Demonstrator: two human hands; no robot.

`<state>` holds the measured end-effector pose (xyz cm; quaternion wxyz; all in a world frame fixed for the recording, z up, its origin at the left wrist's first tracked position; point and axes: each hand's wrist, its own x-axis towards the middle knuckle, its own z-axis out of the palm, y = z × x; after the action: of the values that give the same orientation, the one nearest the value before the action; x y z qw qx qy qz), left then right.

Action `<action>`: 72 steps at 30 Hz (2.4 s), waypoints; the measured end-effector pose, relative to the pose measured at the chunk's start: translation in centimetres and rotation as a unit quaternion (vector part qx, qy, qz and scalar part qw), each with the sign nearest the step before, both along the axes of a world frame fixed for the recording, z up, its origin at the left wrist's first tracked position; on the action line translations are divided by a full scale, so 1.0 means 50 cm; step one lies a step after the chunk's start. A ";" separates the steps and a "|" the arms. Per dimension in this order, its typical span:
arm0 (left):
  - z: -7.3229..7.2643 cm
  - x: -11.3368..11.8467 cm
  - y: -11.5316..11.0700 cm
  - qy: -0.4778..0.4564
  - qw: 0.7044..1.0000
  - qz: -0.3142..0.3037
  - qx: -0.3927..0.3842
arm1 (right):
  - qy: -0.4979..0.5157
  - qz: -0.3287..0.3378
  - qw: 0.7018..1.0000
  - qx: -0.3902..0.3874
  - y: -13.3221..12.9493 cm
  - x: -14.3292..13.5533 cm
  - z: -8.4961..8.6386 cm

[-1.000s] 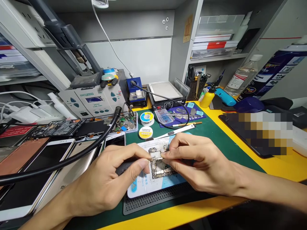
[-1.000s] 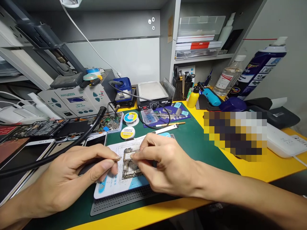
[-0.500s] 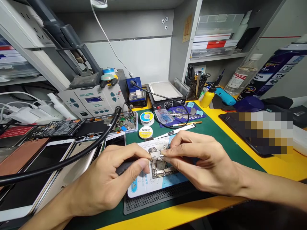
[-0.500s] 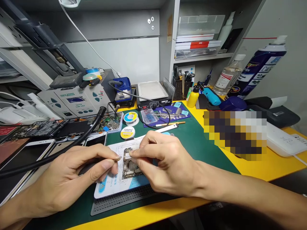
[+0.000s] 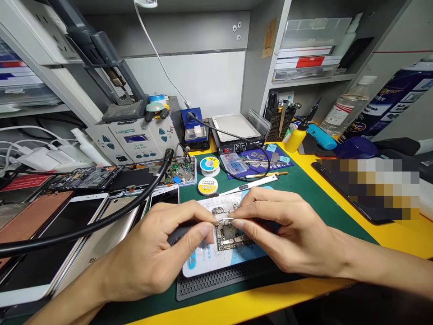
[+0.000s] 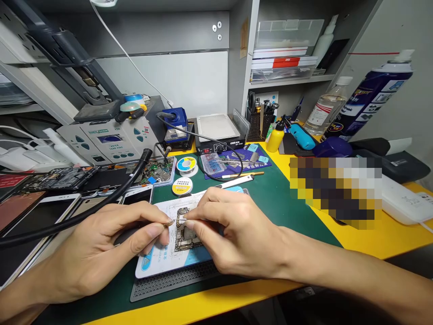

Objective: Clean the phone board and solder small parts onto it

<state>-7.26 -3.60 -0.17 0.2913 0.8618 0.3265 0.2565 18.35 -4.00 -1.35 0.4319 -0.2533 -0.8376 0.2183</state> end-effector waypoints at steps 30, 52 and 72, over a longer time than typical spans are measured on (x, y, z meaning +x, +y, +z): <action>-0.003 -0.003 -0.001 -0.002 1.000 -0.002 -0.015 | -0.069 0.022 0.996 -0.046 0.000 0.006 0.018; -0.002 0.003 0.000 -0.002 1.000 0.007 -0.006 | -0.028 0.013 0.999 0.029 -0.002 0.001 -0.005; -0.005 -0.003 0.002 -0.008 1.000 -0.011 0.005 | -0.031 0.014 0.998 0.050 -0.004 -0.001 -0.010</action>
<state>-7.44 -3.50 -0.44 0.2921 0.8649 0.3133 0.2616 18.31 -4.19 -1.84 0.4145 -0.2260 -0.8642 0.1740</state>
